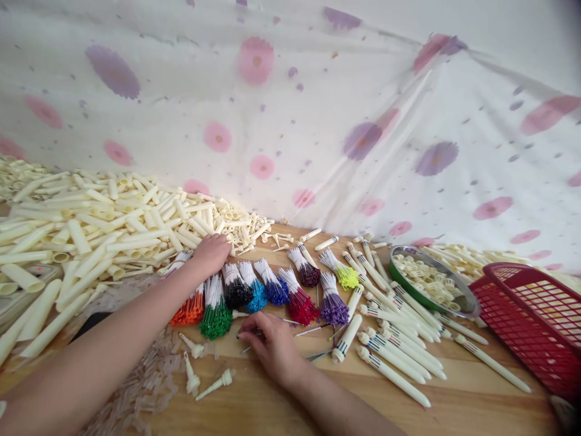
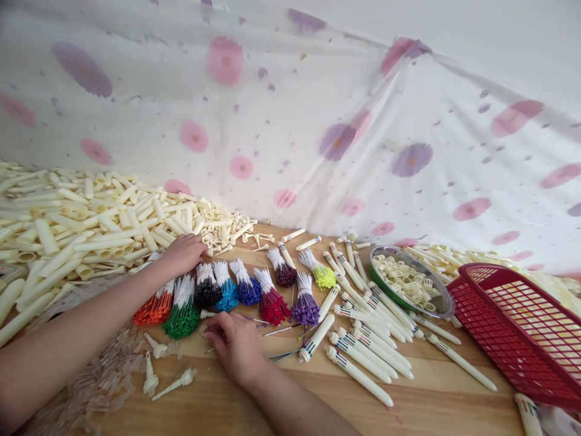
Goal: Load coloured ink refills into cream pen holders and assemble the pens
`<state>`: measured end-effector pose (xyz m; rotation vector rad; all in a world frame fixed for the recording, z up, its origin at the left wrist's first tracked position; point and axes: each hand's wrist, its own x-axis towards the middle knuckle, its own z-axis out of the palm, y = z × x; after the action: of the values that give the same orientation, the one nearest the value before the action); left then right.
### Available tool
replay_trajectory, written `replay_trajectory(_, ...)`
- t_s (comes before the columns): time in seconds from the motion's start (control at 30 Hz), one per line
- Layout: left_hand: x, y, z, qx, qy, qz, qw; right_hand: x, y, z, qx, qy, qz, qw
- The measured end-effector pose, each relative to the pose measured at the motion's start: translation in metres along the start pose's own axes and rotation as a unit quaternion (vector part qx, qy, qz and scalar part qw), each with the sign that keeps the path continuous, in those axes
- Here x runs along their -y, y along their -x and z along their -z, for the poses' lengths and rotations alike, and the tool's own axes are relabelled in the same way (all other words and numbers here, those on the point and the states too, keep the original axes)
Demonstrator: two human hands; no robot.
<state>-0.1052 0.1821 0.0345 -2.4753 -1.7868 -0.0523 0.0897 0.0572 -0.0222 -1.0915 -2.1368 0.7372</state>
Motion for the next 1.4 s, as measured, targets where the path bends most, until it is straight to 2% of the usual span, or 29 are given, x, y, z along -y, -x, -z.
replay_trajectory(0.27,0.000,-0.010,-0.009,0.004,0.014,0.012,1.000,0.004,0.002,0.001,-0.040,0.001,0.085,0.996)
replay_trajectory(0.43,0.002,-0.010,-0.001,-0.015,0.062,-0.013,0.998,0.006,0.001,0.005,-0.080,-0.068,0.071,0.992)
replay_trajectory(0.53,0.000,0.012,0.016,-0.052,0.107,-0.020,0.993,0.006,0.001,0.010,-0.102,-0.100,0.045,0.989)
replay_trajectory(0.67,-0.019,0.069,0.030,-0.068,0.189,-0.034,0.979,0.009,0.002,0.017,-0.138,-0.206,-0.017,0.968)
replay_trajectory(0.77,-0.040,0.115,0.022,-0.053,0.337,-0.058,0.938,0.015,0.004,0.022,-0.135,-0.276,-0.038,0.951)
replay_trajectory(0.9,-0.062,0.155,0.007,-0.097,0.409,-0.014,0.907,0.025,0.007,0.028,-0.106,-0.227,0.004,0.968)
replay_trajectory(1.0,-0.069,0.165,0.003,-0.118,0.413,-0.008,0.903,0.031,0.008,0.030,-0.084,-0.147,0.066,0.983)
replay_trajectory(1.13,-0.073,0.163,0.006,-0.133,0.429,-0.003,0.893,0.033,0.008,0.029,-0.074,-0.060,0.142,0.985)
replay_trajectory(1.23,-0.075,0.162,0.007,-0.131,0.442,0.004,0.888,0.032,0.008,0.027,-0.079,-0.037,0.150,0.985)
replay_trajectory(1.4,-0.079,0.164,0.006,-0.095,0.461,0.034,0.882,0.030,0.008,0.023,-0.069,-0.013,0.142,0.987)
